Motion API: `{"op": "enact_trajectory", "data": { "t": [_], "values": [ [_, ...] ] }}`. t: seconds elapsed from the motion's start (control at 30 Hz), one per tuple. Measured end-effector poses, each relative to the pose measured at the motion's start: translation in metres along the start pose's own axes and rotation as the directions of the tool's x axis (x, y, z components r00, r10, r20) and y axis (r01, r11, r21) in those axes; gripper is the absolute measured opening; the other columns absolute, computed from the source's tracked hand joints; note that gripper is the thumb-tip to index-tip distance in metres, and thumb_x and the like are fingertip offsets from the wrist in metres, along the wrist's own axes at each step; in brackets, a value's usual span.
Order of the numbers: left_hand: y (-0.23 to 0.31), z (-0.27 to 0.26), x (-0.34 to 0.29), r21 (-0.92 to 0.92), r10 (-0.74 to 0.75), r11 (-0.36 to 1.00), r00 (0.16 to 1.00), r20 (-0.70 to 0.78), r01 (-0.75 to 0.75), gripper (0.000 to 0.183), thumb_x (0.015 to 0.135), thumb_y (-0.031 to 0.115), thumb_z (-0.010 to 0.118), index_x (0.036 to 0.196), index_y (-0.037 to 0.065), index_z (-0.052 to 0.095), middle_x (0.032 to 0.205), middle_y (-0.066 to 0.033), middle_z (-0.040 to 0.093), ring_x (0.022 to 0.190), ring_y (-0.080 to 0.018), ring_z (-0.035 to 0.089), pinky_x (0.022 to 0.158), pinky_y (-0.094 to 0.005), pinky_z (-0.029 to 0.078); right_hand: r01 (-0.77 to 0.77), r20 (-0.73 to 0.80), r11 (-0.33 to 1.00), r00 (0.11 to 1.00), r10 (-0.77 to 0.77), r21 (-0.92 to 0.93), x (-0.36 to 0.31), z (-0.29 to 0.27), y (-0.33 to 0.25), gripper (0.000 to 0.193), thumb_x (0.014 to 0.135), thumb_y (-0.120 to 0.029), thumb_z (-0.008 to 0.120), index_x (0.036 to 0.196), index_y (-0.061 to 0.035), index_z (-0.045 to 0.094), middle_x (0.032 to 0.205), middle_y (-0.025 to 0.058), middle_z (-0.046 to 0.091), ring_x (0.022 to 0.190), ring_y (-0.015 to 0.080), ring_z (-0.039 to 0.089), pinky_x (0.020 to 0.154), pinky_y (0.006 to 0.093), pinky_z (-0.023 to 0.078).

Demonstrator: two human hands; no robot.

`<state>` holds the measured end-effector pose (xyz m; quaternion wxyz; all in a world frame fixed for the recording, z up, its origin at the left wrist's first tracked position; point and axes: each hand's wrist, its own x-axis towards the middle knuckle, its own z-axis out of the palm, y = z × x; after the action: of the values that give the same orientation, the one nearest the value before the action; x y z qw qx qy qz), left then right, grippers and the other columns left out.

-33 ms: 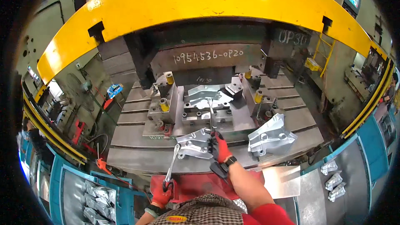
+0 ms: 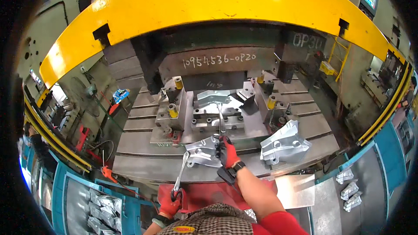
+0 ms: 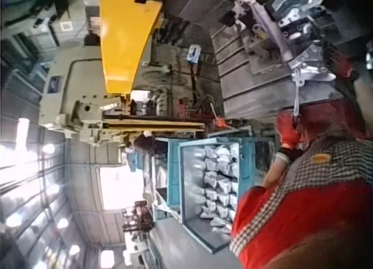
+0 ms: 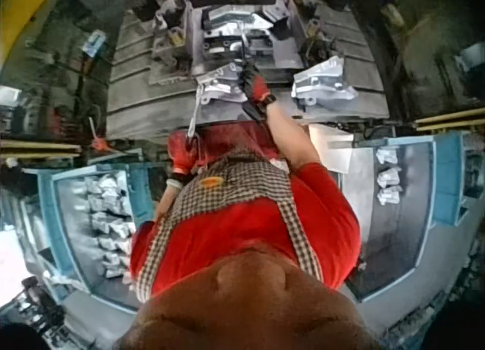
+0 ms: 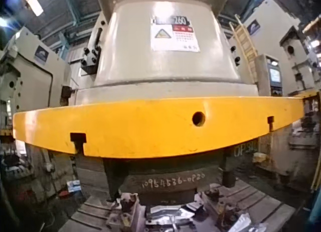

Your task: Using tongs to place and remove metal components from a large industrial press.

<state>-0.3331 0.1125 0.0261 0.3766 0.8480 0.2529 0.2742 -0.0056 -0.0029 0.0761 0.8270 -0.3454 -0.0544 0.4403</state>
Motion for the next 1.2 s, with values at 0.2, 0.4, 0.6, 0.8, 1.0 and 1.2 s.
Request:
{"op": "enact_trajectory", "data": {
  "t": [0.2,0.4,0.6,0.8,1.0,1.2],
  "values": [
    [-0.001,-0.004,0.004,0.137,0.011,0.990,0.999,0.036,-0.016,0.030,0.073,0.013,0.066,0.101,0.007,0.054,0.090,-0.0119,0.055,0.086,-0.0308,0.053,0.077,-0.0390,0.042,0.032,-0.079,0.997,0.996,-0.037,-0.066,0.070,0.000,0.012,0.027,0.088,-0.042,0.051,0.096,-0.0166,0.053,0.063,0.0007,0.051,0.045,0.0140,0.045,0.041,0.0281,0.035],
    [-0.001,-0.001,0.005,0.060,-0.026,0.998,0.999,-0.036,0.028,0.028,0.068,0.013,0.068,0.093,0.008,0.057,0.085,-0.0117,0.054,0.079,-0.0310,0.051,0.071,-0.0398,0.042,-0.035,-0.113,0.974,0.994,0.009,-0.225,0.065,-0.006,-0.004,0.023,0.089,-0.039,0.051,0.097,-0.0175,0.054,0.062,0.0011,0.052,0.043,0.0126,0.045,0.040,0.0275,0.036],
    [0.003,0.006,0.010,-0.028,-0.058,0.998,0.998,0.015,0.059,0.027,0.069,0.012,0.067,0.094,0.007,0.058,0.083,-0.0099,0.055,0.079,-0.0284,0.052,0.069,-0.0378,0.043,-0.004,-0.049,0.931,0.999,-0.015,-0.364,0.067,-0.050,-0.017,0.018,0.088,-0.036,0.049,0.095,-0.0200,0.052,0.066,0.0006,0.050,0.048,0.0119,0.044,0.041,0.0273,0.035],
    [0.012,-0.003,0.009,-0.093,-0.074,0.992,0.995,0.063,0.080,0.027,0.071,0.010,0.067,0.095,0.006,0.057,0.084,-0.0092,0.056,0.077,-0.0253,0.055,0.068,-0.0354,0.044,0.249,0.057,0.742,0.960,-0.274,-0.622,0.098,-0.063,-0.012,0.018,0.089,-0.029,0.049,0.090,-0.0119,0.054,0.072,0.0034,0.055,0.054,0.0150,0.048,0.049,0.0301,0.039],
    [0.031,-0.004,0.010,-0.093,-0.043,0.995,0.999,-0.022,0.040,0.030,0.077,0.015,0.066,0.104,0.006,0.056,0.084,-0.0091,0.057,0.073,-0.0242,0.055,0.067,-0.0347,0.045,0.049,-0.102,0.331,0.900,-0.424,-0.942,0.085,-0.077,-0.039,0.031,0.084,-0.030,0.054,0.093,-0.0010,0.057,0.086,0.0197,0.062,0.080,0.0344,0.057,0.070,0.0397,0.044],
    [0.026,-0.021,0.009,-0.560,-0.432,0.630,0.842,0.325,0.539,0.024,0.082,0.014,0.064,0.105,0.007,0.058,0.079,-0.0008,0.058,0.067,-0.0117,0.053,0.060,-0.0266,0.043,-0.135,-0.143,0.058,0.800,-0.583,-0.989,0.015,-0.033,-0.062,0.033,0.084,-0.034,0.053,0.097,-0.0032,0.055,0.086,0.0209,0.062,0.085,0.0378,0.059,0.069,0.0413,0.045]
  ]
}}
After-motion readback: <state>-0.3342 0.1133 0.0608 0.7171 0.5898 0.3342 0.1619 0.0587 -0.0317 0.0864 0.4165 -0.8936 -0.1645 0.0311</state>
